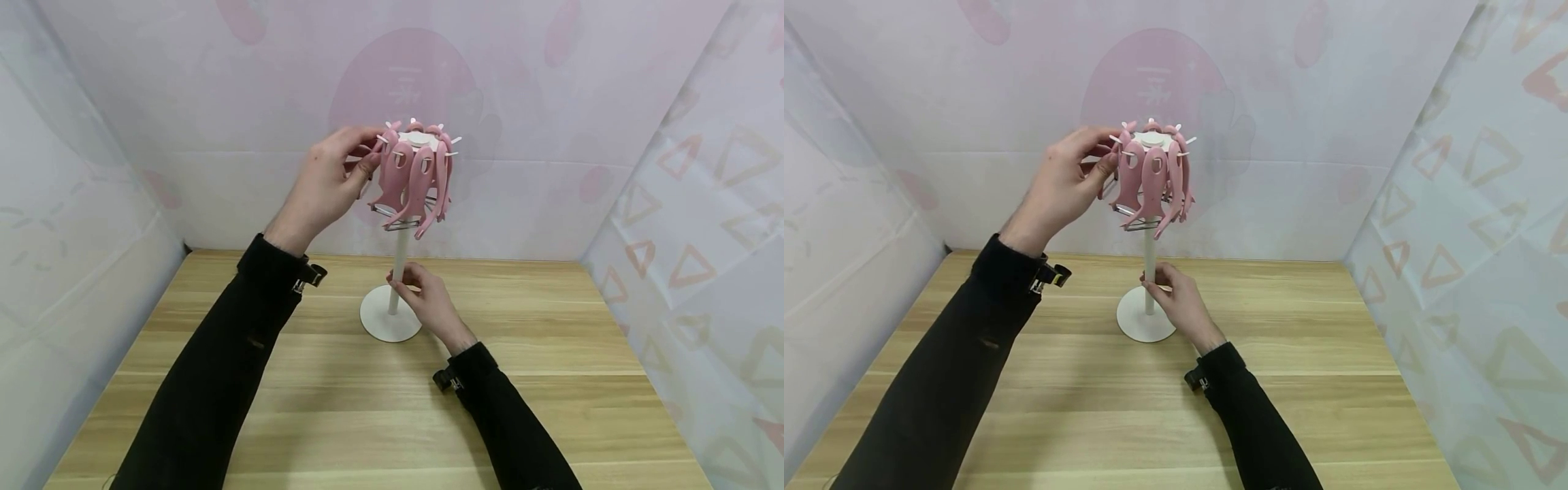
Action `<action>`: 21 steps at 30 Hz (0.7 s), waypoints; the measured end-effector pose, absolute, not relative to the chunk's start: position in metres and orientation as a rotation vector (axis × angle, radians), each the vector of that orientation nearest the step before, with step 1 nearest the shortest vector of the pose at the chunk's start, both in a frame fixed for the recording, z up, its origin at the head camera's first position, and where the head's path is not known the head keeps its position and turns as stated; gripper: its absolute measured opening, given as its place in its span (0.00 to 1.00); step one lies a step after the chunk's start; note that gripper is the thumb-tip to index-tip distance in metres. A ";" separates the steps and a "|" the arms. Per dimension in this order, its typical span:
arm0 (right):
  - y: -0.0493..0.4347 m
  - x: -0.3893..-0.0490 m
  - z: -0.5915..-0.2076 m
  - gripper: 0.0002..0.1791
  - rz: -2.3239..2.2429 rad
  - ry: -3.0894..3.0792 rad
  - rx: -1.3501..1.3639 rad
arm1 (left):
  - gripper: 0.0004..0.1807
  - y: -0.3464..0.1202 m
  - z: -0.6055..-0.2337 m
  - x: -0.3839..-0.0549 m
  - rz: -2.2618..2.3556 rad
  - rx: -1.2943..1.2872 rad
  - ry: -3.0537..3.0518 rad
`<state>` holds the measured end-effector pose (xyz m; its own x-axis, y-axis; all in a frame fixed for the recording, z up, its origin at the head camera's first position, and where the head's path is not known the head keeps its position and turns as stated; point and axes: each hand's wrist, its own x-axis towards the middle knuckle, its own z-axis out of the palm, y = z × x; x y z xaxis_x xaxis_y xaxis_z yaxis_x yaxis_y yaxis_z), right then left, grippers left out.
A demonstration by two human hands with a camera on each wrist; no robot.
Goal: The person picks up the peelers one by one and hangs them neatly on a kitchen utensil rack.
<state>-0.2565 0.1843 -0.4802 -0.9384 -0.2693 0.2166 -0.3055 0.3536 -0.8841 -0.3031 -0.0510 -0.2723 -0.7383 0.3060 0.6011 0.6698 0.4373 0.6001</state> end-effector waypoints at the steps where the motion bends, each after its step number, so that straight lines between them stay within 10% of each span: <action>1: 0.184 -0.257 -0.480 0.15 1.682 -2.557 0.544 | 0.21 -0.051 -0.273 -0.303 -1.234 -0.832 -2.290; 21: 0.182 -0.257 -0.481 0.16 1.662 -2.568 0.543 | 0.24 -0.065 -0.308 -0.298 -1.293 -0.839 -2.393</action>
<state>-0.2566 0.1821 -0.4812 -0.9382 -0.2707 0.2155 -0.3075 0.3668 -0.8780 -0.2985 -0.0651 -0.3079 -0.7868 0.3527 0.5066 0.6170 0.4266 0.6613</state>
